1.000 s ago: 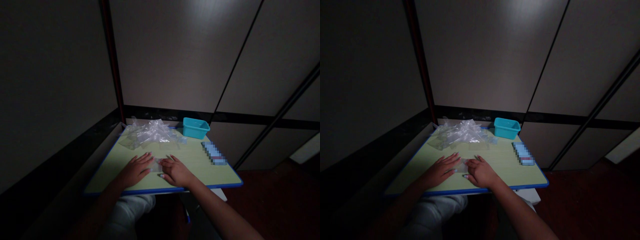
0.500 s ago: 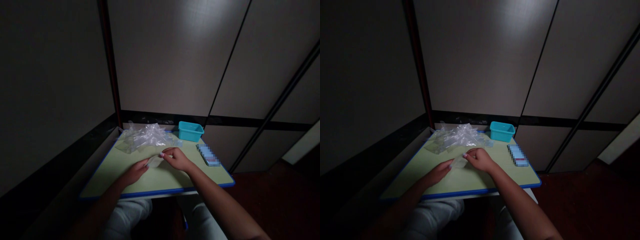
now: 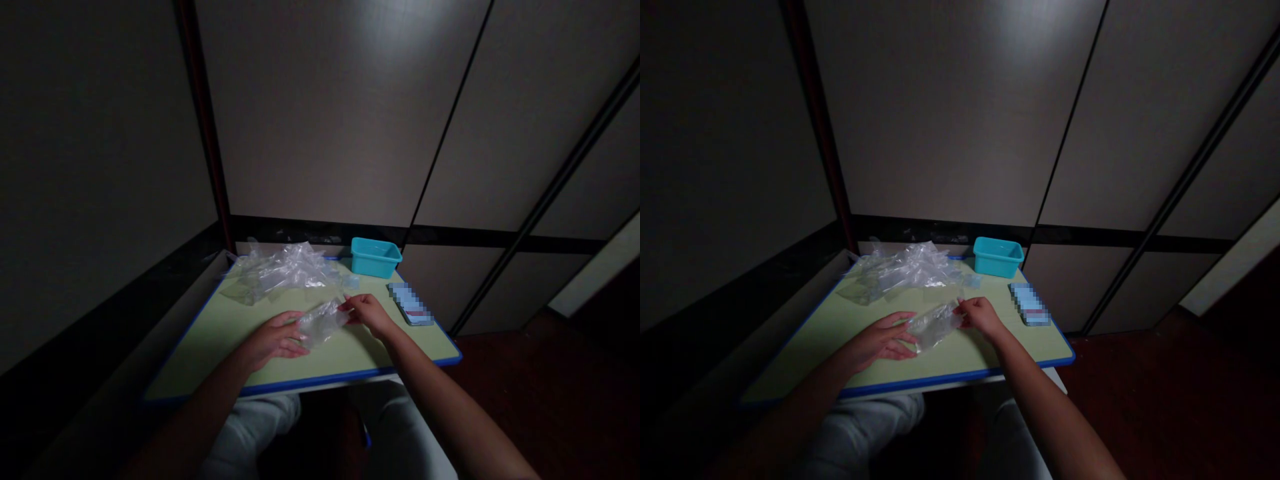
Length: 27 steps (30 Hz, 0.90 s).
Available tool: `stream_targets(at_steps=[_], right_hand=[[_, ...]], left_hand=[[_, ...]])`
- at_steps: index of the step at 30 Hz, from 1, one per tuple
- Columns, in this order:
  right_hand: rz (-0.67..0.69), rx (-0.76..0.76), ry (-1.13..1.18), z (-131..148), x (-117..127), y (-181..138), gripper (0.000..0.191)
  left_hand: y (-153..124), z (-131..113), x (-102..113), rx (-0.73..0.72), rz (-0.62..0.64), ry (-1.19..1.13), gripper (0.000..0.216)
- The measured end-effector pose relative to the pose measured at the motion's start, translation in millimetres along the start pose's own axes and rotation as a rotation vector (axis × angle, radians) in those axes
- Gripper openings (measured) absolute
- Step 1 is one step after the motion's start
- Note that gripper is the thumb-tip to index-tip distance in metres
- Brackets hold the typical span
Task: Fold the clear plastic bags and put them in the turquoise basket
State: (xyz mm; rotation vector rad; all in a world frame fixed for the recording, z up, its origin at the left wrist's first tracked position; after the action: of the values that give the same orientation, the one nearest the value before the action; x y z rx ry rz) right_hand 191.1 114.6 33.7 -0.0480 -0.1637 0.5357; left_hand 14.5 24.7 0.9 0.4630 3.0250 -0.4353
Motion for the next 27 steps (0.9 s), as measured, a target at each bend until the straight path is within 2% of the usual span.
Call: stream_targets(at_steps=[3, 5, 8, 9, 11, 12, 14, 17, 21, 27], right_hand=[[-0.016, -0.069, 0.014, -29.5, 5.7, -5.4, 0.041], [-0.015, -0.097, 0.017, -41.5, 6.6, -8.7, 0.039], [-0.011, -0.118, 0.011, -48.4, 4.8, -11.6, 0.035], [-0.011, -0.121, 0.005, -49.0, 4.0, -11.9, 0.033], [-0.015, -0.125, -0.015, -49.5, 2.8, -11.9, 0.03], [-0.019, -0.125, -0.03, -49.8, 2.6, -11.7, 0.029], [-0.029, -0.123, -0.073, -51.0, 3.3, -11.2, 0.027], [-0.057, -0.115, -0.176, -52.0, 7.8, -11.4, 0.017], [-0.132, -0.075, -0.379, -41.0, 15.5, -14.2, 0.006], [-0.243, -0.03, -0.666, -16.1, 12.0, -25.0, 0.017]], left_hand=[[2.0, -3.2, 11.1, 0.007, -0.117, 0.285, 0.06], [3.2, -10.1, 14.2, -0.034, -0.205, 0.383, 0.055], [1.0, -33.6, -3.2, -0.237, -0.268, 0.584, 0.041], [-1.0, -43.2, -18.3, -0.337, -0.245, 0.713, 0.039], [-4.7, -50.9, -56.1, -0.505, -0.121, 0.995, 0.041], [-5.1, -47.6, -72.2, -0.545, -0.041, 1.11, 0.044], [-2.0, -34.2, -88.1, -0.533, 0.079, 1.242, 0.05], [5.3, -17.8, -84.6, -0.456, 0.129, 1.325, 0.049], [9.6, -10.1, -75.0, -0.41, 0.159, 1.344, 0.046], [8.3, -10.3, -71.5, -0.406, 0.208, 1.385, 0.049]])
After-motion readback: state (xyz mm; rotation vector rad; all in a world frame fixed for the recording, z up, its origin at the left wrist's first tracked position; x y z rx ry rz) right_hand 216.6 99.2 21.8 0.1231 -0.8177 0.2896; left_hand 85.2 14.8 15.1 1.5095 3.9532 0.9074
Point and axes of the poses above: each hand's wrist, its own y-axis towards the middle knuckle, its own x-axis out of the back of the hand, z = x × y, the point moved 10 cm from there along y, towards the middle knuckle, and after that the axes turned 9 degrees about z, right-handed, at the moved point
